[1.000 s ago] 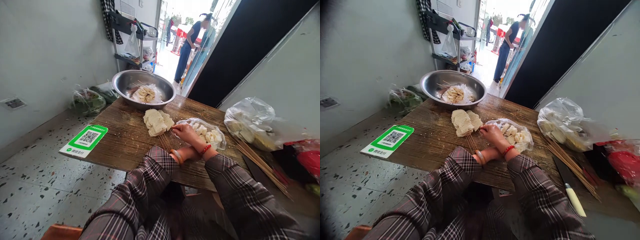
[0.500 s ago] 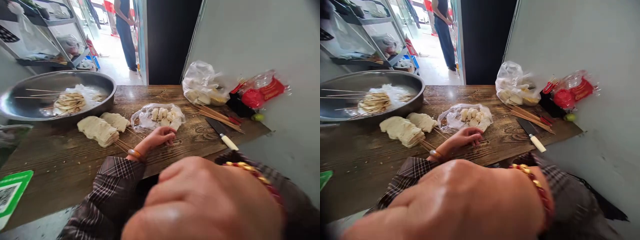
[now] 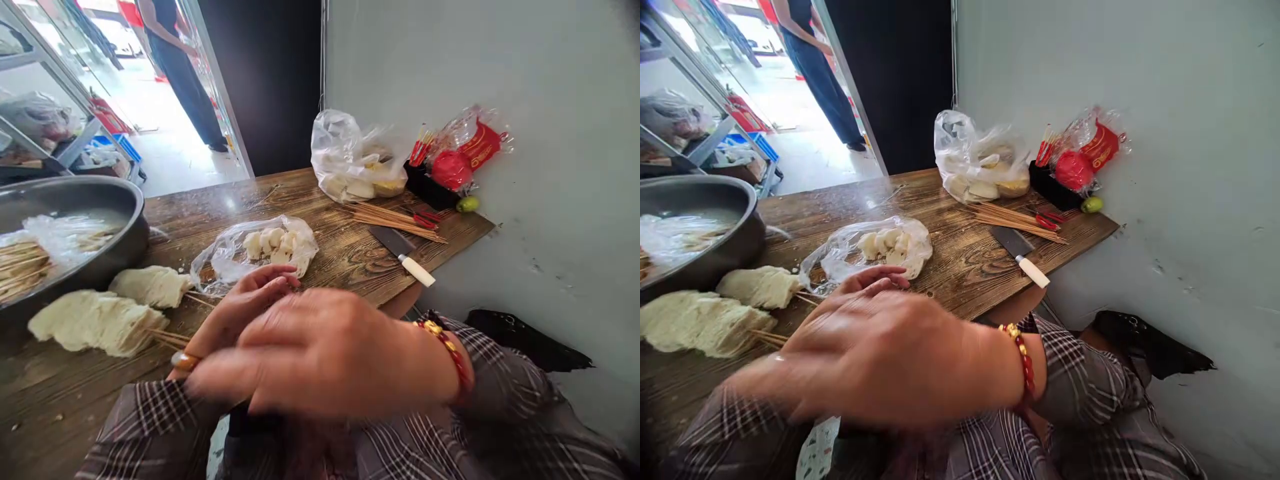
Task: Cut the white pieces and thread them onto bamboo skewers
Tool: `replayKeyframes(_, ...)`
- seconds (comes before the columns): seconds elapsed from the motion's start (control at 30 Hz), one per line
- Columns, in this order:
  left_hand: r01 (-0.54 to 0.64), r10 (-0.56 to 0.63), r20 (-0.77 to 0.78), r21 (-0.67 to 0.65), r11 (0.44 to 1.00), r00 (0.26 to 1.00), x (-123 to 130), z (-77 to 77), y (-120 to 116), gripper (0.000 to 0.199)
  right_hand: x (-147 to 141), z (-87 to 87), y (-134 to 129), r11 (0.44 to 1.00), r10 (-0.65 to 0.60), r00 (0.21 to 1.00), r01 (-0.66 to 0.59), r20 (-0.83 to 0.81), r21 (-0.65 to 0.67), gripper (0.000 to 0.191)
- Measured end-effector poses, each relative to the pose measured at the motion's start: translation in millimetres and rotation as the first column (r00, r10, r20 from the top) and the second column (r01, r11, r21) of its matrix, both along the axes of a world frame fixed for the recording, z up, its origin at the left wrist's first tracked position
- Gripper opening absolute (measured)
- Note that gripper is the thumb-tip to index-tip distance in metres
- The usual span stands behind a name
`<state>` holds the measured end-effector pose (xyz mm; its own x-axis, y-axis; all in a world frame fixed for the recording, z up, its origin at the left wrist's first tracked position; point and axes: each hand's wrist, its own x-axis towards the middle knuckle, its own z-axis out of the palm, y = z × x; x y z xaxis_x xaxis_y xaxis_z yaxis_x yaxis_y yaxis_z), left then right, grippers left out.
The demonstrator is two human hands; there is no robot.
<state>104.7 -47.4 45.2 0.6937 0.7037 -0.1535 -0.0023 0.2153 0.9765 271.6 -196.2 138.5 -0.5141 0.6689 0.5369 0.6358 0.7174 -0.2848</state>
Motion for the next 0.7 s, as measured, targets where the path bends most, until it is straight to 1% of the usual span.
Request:
replayKeyframes(0.03, 0.009, -0.009, 0.011, 0.003, 1.000, 1.000, -0.3, -0.7, 0.6, 0.038, 14.8, -11.5, 10.6, 0.999, -0.044, 0.999, 0.044, 0.010, 0.010, 0.033)
replayKeyframes(0.07, 0.006, -0.006, 0.016, 0.003, 1.000, 1.000, -0.4, -1.6, 1.2, 0.039, 33.1, -25.3, 20.4, 0.985, -0.172, 0.984, 0.173, 0.046, -0.004, 0.034)
replayKeyframes(0.1, 0.007, -0.007, 0.017, -0.001, 1.000, 1.000, -0.5, -2.6, 1.9, 0.039, 54.0, -41.1, 28.4, 0.950, -0.309, 0.946, 0.312, 0.102, -0.010, 0.036)
replayKeyframes(0.13, 0.011, -0.011, 0.015, -0.003, 1.000, 1.000, -0.6, -3.3, 2.5, 0.040, 76.2, -58.4, 34.0, 0.899, -0.426, 0.888, 0.437, 0.175, -0.024, 0.039)
replayKeyframes(0.17, 0.012, -0.012, 0.012, -0.007, 1.000, 1.000, -0.7, -3.6, 3.2, 0.040, 98.8, -76.3, 36.7, 0.848, -0.508, 0.828, 0.530, 0.237, -0.031, 0.041)
replayKeyframes(0.23, 0.016, -0.016, 0.010, -0.016, 1.000, 1.000, -1.1, -3.4, 4.1, 0.042, 141.0, -109.5, 34.1, 0.751, -0.618, 0.718, 0.660, 0.321, -0.028, 0.041)
replayKeyframes(0.27, 0.014, -0.014, 0.011, -0.019, 1.000, 1.000, -1.3, -2.9, 4.4, 0.042, 159.2, -123.1, 30.1, 0.700, -0.663, 0.659, 0.714, 0.355, -0.016, 0.041)
replayKeyframes(0.3, 0.010, -0.010, 0.011, -0.022, 1.000, 1.000, -1.6, -2.5, 4.5, 0.044, 175.1, -134.2, 25.3, 0.657, -0.696, 0.606, 0.754, 0.385, 0.000, 0.040)
replayKeyframes(0.33, 0.002, -0.002, 0.012, -0.025, 1.000, 1.000, -2.0, -2.2, 4.6, 0.045, 188.6, -142.7, 20.6, 0.628, -0.714, 0.568, 0.778, 0.409, 0.015, 0.040)
replayKeyframes(0.37, -0.009, 0.009, 0.012, -0.025, 1.000, 1.000, -2.3, -2.1, 4.7, 0.046, 199.9, -148.7, 16.9, 0.614, -0.723, 0.549, 0.789, 0.420, 0.025, 0.040)
replayKeyframes(0.4, -0.018, 0.018, 0.011, -0.022, 1.000, 1.000, -2.8, -2.3, 4.8, 0.046, 209.4, -152.7, 14.5, 0.616, -0.720, 0.547, 0.787, 0.427, 0.031, 0.041)
replayKeyframes(0.5, -0.029, 0.029, -0.001, -0.016, 0.999, 1.000, -4.1, -3.9, 5.5, 0.045, 229.3, -155.0, 16.2, 0.625, -0.712, 0.552, 0.780, 0.434, 0.033, 0.044)
replayKeyframes(0.6, -0.029, 0.029, -0.005, -0.009, 1.000, 1.000, -5.1, -5.3, 6.7, 0.042, 238.2, -146.6, 28.1, 0.608, -0.722, 0.541, 0.793, 0.431, 0.024, 0.041)
replayKeyframes(0.63, -0.026, 0.026, -0.001, -0.008, 1.000, 1.000, -5.3, -5.5, 7.1, 0.042, 237.8, -141.9, 34.2, 0.611, -0.720, 0.547, 0.791, 0.428, 0.018, 0.038)
replayKeyframes(0.7, -0.013, 0.013, 0.013, -0.011, 1.000, 1.000, -5.6, -5.3, 7.4, 0.043, 231.0, -131.0, 51.3, 0.639, -0.698, 0.579, 0.769, 0.421, 0.004, 0.033)
